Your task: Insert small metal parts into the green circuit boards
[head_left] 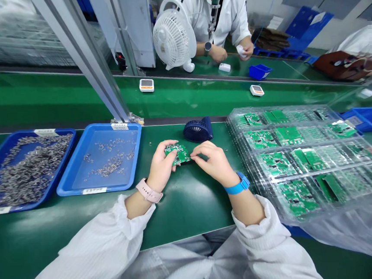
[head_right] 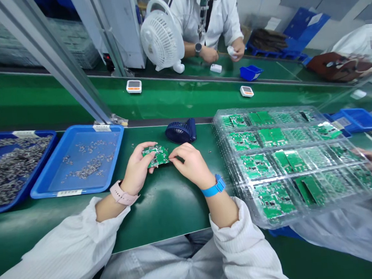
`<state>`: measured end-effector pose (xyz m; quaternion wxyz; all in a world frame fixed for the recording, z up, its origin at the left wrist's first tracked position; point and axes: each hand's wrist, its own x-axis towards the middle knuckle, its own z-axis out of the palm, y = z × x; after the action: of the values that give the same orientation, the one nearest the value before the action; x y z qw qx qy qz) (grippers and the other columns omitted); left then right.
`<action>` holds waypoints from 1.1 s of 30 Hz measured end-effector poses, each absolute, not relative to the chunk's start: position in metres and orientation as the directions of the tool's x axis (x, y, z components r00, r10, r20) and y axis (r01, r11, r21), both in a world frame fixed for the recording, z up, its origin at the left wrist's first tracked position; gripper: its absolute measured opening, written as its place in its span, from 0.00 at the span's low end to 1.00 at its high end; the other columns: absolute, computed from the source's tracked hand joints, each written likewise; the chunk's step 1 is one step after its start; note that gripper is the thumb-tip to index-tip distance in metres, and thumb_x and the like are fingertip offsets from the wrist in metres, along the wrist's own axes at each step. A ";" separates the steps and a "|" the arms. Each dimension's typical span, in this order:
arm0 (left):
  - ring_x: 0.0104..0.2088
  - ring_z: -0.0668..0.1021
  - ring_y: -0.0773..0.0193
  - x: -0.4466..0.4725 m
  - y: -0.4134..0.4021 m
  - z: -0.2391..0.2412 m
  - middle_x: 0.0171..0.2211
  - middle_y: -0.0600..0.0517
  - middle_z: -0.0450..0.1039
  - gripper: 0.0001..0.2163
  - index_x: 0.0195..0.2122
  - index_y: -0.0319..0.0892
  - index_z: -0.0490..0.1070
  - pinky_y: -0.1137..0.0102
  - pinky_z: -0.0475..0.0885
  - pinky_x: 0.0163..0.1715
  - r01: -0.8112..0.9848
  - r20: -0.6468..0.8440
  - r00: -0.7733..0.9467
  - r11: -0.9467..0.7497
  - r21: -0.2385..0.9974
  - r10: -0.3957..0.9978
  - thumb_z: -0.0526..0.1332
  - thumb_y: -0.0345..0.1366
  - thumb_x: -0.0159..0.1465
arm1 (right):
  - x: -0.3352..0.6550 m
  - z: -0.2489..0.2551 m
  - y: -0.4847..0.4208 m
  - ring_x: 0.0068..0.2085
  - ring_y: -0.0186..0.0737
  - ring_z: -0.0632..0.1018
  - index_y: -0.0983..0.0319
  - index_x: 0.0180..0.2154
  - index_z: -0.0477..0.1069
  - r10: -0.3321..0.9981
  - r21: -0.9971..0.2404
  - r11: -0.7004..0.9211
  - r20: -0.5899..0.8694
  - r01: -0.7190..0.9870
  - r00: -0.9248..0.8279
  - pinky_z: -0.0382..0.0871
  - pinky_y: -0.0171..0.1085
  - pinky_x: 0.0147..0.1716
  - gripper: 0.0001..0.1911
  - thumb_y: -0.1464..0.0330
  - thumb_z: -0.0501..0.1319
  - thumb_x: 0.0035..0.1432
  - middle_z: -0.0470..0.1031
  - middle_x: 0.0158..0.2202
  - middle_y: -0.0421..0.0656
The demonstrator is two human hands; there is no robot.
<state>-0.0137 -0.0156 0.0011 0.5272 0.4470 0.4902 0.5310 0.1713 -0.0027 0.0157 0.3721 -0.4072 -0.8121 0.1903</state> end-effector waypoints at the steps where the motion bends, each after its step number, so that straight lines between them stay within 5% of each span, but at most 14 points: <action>1: 0.16 0.68 0.74 -0.014 -0.016 0.001 0.25 0.57 0.68 0.12 0.47 0.44 0.69 0.78 0.62 0.14 -0.125 -0.044 -0.043 0.039 0.991 0.998 0.60 0.36 0.62 | 0.172 0.017 -0.003 0.41 0.40 0.76 0.58 0.33 0.75 0.798 -0.603 0.602 0.443 0.523 -0.408 0.71 0.41 0.45 0.06 0.75 0.61 0.59 0.79 0.35 0.41; 11: 0.15 0.67 0.74 -0.014 -0.015 -0.002 0.23 0.58 0.67 0.13 0.48 0.44 0.69 0.78 0.62 0.13 -0.097 -0.048 -0.044 0.043 0.994 0.998 0.60 0.36 0.62 | 0.168 0.019 -0.006 0.40 0.41 0.75 0.59 0.35 0.74 0.745 -0.528 0.667 0.454 0.526 -0.489 0.71 0.43 0.45 0.09 0.77 0.58 0.59 0.79 0.35 0.42; 33: 0.16 0.67 0.74 -0.015 -0.014 0.003 0.26 0.57 0.66 0.15 0.49 0.44 0.69 0.79 0.61 0.12 -0.198 -0.050 -0.049 0.040 0.979 0.998 0.60 0.38 0.61 | 0.169 0.019 -0.002 0.41 0.39 0.77 0.58 0.39 0.77 0.804 -0.696 0.591 0.470 0.408 -0.365 0.71 0.41 0.46 0.06 0.72 0.61 0.62 0.79 0.38 0.43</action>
<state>-0.0146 -0.0135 0.0030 0.5448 0.4230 0.4724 0.5488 0.1693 -0.0024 0.0187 0.4134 -0.3832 -0.7905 0.2397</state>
